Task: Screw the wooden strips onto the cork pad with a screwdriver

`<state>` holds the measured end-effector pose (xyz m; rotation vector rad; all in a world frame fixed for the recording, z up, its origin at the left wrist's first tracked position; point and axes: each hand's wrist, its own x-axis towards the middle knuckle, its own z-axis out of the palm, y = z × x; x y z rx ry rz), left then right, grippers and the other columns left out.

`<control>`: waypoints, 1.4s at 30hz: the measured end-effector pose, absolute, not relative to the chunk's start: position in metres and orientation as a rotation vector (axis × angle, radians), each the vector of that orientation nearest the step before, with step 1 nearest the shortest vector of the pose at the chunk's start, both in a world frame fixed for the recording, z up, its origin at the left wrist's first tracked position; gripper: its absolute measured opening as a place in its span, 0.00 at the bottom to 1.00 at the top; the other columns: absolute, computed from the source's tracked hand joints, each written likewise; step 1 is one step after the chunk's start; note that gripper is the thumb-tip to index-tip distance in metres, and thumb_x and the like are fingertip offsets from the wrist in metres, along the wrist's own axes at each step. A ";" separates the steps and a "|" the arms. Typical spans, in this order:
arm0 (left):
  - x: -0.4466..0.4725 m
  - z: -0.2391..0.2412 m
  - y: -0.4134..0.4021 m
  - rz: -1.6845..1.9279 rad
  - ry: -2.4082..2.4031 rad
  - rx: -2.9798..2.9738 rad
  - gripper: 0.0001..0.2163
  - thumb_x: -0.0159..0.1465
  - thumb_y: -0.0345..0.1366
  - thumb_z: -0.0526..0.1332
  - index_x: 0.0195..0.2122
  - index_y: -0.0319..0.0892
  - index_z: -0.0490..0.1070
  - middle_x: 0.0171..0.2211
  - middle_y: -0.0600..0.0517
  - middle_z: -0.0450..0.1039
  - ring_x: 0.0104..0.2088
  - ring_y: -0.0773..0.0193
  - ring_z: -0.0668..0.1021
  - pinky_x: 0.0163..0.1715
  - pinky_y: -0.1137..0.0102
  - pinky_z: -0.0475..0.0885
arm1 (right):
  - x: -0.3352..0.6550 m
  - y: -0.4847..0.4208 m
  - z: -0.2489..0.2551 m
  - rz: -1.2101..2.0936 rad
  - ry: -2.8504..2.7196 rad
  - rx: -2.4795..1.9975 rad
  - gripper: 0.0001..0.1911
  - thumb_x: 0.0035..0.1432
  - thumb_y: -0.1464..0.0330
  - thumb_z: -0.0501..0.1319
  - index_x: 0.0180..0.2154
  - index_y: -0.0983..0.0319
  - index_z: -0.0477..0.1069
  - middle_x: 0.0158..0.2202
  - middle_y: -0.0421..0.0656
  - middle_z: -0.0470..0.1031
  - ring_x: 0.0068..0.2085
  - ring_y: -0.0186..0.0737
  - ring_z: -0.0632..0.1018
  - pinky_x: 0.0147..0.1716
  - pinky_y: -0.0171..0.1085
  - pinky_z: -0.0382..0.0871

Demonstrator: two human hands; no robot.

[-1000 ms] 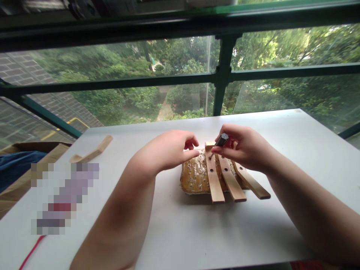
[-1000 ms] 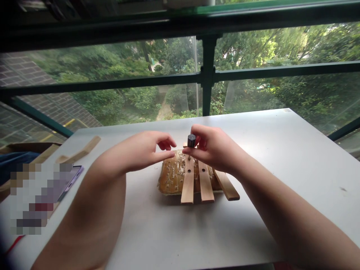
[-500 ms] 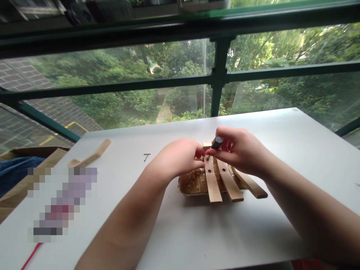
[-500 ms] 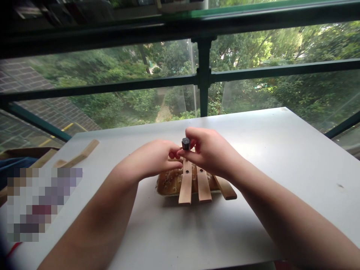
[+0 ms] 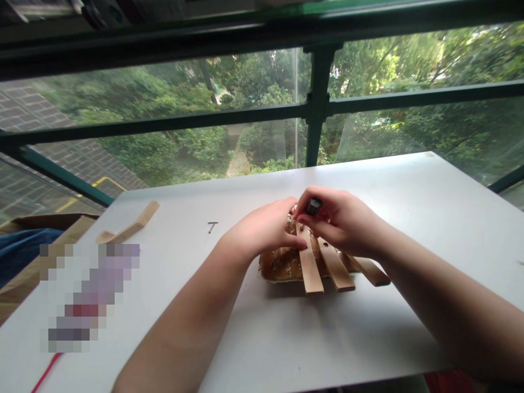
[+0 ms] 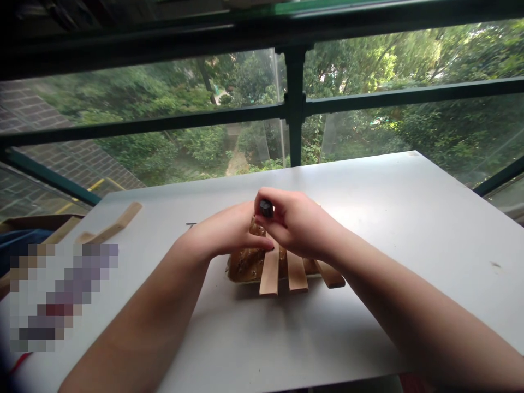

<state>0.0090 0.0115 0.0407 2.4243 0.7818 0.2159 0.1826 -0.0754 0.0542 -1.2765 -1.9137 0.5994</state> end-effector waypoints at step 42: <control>0.008 0.044 0.028 0.480 0.483 2.363 0.12 0.61 0.38 0.63 0.45 0.41 0.73 0.44 0.50 0.77 0.46 0.60 0.78 0.51 0.66 0.72 | 0.191 -0.063 0.055 0.378 -1.895 -1.295 0.05 0.57 0.68 0.65 0.32 0.62 0.71 0.34 0.40 0.65 0.31 0.32 0.67 0.32 0.34 0.61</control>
